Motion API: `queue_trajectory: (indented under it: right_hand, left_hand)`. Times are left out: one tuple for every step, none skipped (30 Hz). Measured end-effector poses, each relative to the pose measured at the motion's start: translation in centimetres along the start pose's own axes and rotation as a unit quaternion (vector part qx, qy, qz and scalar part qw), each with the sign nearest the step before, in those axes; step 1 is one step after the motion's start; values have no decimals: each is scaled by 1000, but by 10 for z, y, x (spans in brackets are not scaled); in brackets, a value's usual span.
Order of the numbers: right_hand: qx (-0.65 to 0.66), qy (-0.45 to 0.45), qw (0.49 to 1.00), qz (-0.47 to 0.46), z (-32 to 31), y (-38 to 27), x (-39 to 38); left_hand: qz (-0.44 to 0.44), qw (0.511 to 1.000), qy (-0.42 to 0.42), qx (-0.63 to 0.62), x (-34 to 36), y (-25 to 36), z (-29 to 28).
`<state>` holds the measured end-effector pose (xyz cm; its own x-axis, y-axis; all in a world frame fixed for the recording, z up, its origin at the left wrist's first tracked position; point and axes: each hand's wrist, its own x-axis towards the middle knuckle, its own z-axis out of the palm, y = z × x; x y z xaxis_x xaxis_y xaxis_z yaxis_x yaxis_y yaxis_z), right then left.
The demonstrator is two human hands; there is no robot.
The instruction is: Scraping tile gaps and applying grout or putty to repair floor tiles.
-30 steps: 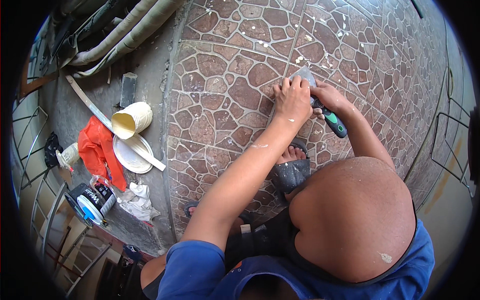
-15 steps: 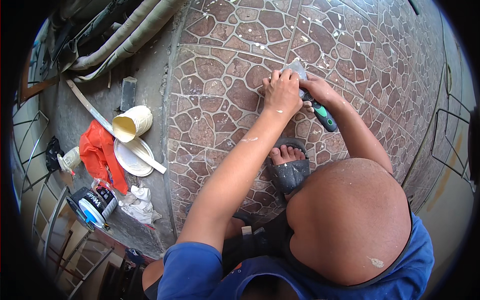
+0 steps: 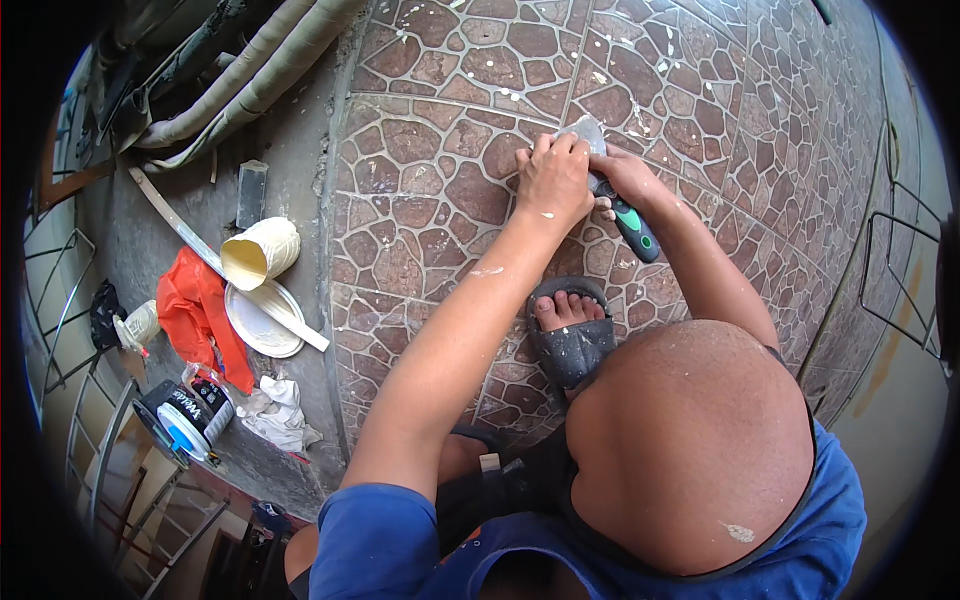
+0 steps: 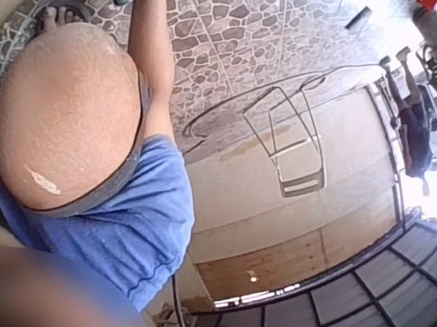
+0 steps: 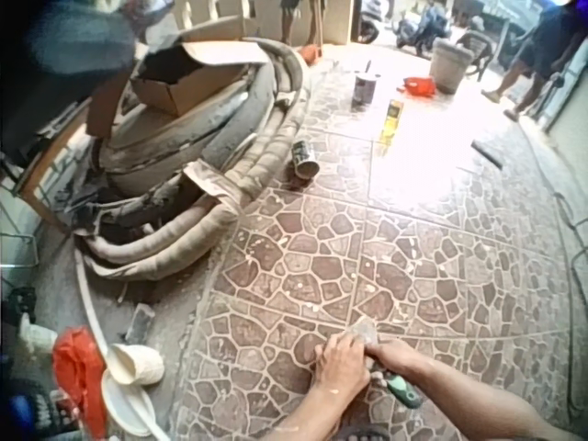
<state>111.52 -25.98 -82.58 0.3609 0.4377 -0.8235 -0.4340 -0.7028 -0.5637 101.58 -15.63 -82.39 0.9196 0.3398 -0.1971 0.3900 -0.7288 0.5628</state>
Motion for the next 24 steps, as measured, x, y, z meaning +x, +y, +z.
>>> queue_trajectory:
  right_hand:
    - [-20, -21, 1000, 2, -3, -6, 1]
    - [-18, -8, 1000, -20, 3, -4, -7]
    - [-29, 13, 999, -34, 8, 2, -7]
    - [-20, 12, 1000, -18, 6, 2, -6]
    - [-12, 10, 1000, -1, 4, 1, -5]
    - [9, -12, 1000, 8, 1, -1, -6]
    - [29, -34, 999, 17, -2, -4, -5]
    - [40, -22, 999, 21, -1, -3, -1]
    - [41, -24, 999, 17, 4, -3, -3]
    - [35, -5, 999, 8, 10, 0, -10]
    - [29, 15, 999, -2, 15, 0, -12]
    - [65, 16, 998, -17, 14, 4, -11]
    - [63, 16, 998, -18, 9, 2, -8]
    - [58, -2, 998, -15, 4, -2, -3]
    - [55, -20, 998, -11, 1, -6, 0]
    - [49, -21, 999, 4, 4, -7, 0]
    - [58, -13, 998, -22, 12, 0, -7]
    - [41, -21, 999, -2, 15, 3, -11]
    - [23, -26, 999, 17, 17, 5, -17]
    - [-27, 13, 999, -35, 24, 7, -27]
    - [-30, 5, 999, -41, 22, 13, -32]
    - [-16, 4, 997, -73, 22, 28, -30]
    - [-2, 3, 995, -105, 22, 41, -29]
    - [1, -1, 995, -105, 29, 39, -31]
  left_hand:
    - [-18, 1000, -20, 3, 3, 0, -5]
    - [-15, 1000, -24, 11, -3, 2, -4]
    - [-15, 1000, -21, 14, -5, 1, -2]
    - [-9, 1000, -14, 17, -7, 0, 1]
    - [-2, 1000, -6, 20, -6, -1, 4]
    - [-3, 1000, -1, 24, -5, 3, 3]
    - [-5, 1000, -3, 23, -4, 4, 0]
    - [-10, 1000, -19, 18, -2, 3, -3]
    - [-13, 999, -30, 17, 1, 0, -6]
    - [-11, 1000, -27, 12, -4, -3, -3]
    - [-1, 1000, -16, 15, -9, -4, 1]
    - [2, 1000, -4, 11, -9, 1, 3]
    - [4, 1000, 8, 8, -8, 4, 4]
    - [3, 1000, 10, 7, -4, 2, 3]
    - [-1, 1000, -4, 17, 3, 1, -4]
    - [-5, 999, -19, 27, 6, 0, -9]
    - [-6, 999, -19, 27, 0, 0, -8]
    - [-2, 999, -31, 22, -8, -2, -5]
    - [3, 999, -41, 16, -16, -2, -3]
    - [1, 998, -52, 31, -24, 0, 0]
    - [2, 998, -54, 46, -30, 4, 3]
    - [4, 999, -39, 35, -39, 8, 1]
    - [6, 999, -25, 23, -45, 11, -1]
    - [3, 999, -27, 27, -54, 6, -2]
